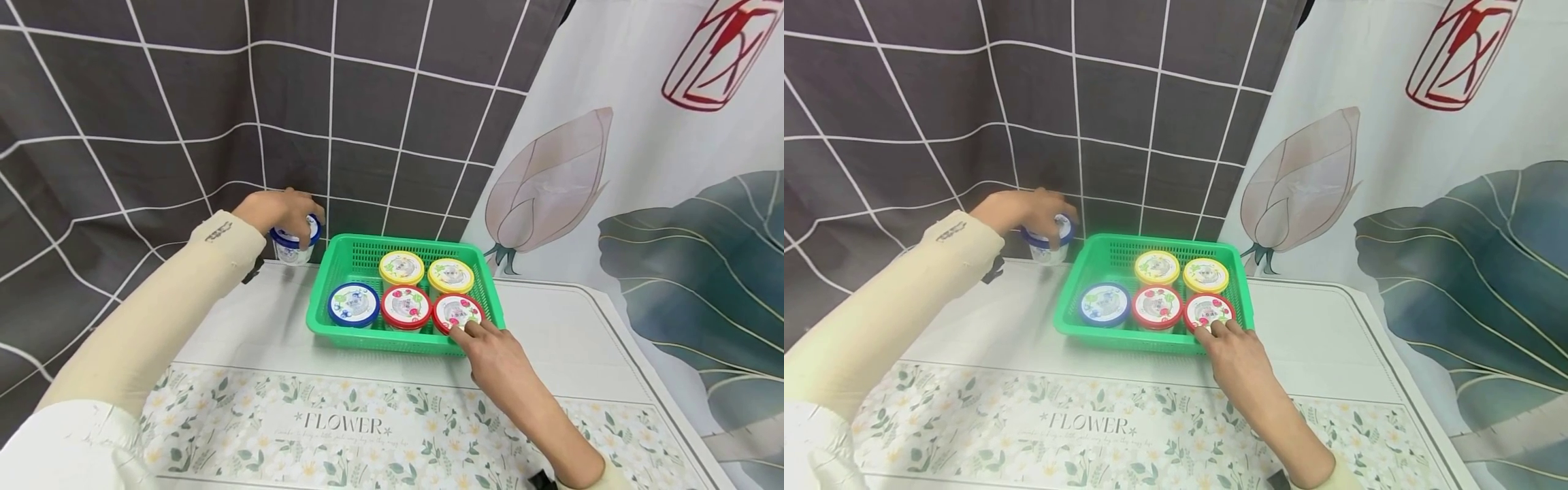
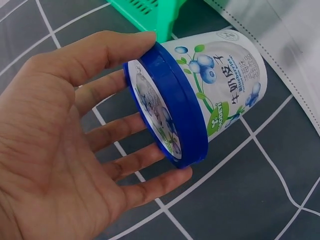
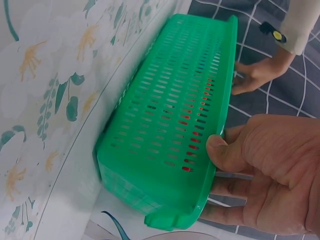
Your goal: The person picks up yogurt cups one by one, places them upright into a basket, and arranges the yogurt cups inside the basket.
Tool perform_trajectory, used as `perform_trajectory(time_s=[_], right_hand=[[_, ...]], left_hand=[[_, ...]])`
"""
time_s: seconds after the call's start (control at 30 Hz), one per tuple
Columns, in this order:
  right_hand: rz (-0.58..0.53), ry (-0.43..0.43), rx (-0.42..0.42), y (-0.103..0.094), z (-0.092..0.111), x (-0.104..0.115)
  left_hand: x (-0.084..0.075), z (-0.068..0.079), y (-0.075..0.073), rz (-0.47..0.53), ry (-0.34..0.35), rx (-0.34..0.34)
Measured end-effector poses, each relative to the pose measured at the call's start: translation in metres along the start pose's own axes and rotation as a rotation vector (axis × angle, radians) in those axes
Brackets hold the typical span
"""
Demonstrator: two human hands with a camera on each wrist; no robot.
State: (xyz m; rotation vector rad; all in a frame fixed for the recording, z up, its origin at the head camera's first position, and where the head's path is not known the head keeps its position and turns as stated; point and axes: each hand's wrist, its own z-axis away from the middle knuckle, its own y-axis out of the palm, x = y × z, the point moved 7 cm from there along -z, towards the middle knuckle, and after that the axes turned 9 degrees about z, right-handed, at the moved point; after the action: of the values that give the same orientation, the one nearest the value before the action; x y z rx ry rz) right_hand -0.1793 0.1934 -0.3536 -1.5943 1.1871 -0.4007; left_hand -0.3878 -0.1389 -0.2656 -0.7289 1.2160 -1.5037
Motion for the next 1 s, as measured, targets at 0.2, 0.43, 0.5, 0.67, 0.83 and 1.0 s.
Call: perform_trajectory(time_s=[0.2,0.43,0.5,0.67,0.83,1.0], right_hand=[[0.003,-0.008,0.002,0.001,0.0,0.001],[0.011,-0.002,0.01,0.001,0.0,0.0],[0.014,-0.001,0.012,0.001,0.0,0.0],[0.008,0.004,0.018,0.0,-0.001,0.0],[0.01,0.003,0.013,0.0,-0.001,0.0],[0.011,0.0,0.007,0.0,0.0,0.0]], left_hand=[[-0.002,-0.002,-0.004,0.002,0.012,-0.007],[-0.004,-0.002,-0.008,0.001,0.026,-0.012],[-0.005,-0.001,-0.009,0.0,0.029,-0.019],[-0.009,0.0,-0.013,0.0,0.045,-0.042],[-0.013,-0.001,-0.016,-0.006,0.049,-0.055],[-0.013,-0.003,-0.019,-0.002,0.061,-0.079]])
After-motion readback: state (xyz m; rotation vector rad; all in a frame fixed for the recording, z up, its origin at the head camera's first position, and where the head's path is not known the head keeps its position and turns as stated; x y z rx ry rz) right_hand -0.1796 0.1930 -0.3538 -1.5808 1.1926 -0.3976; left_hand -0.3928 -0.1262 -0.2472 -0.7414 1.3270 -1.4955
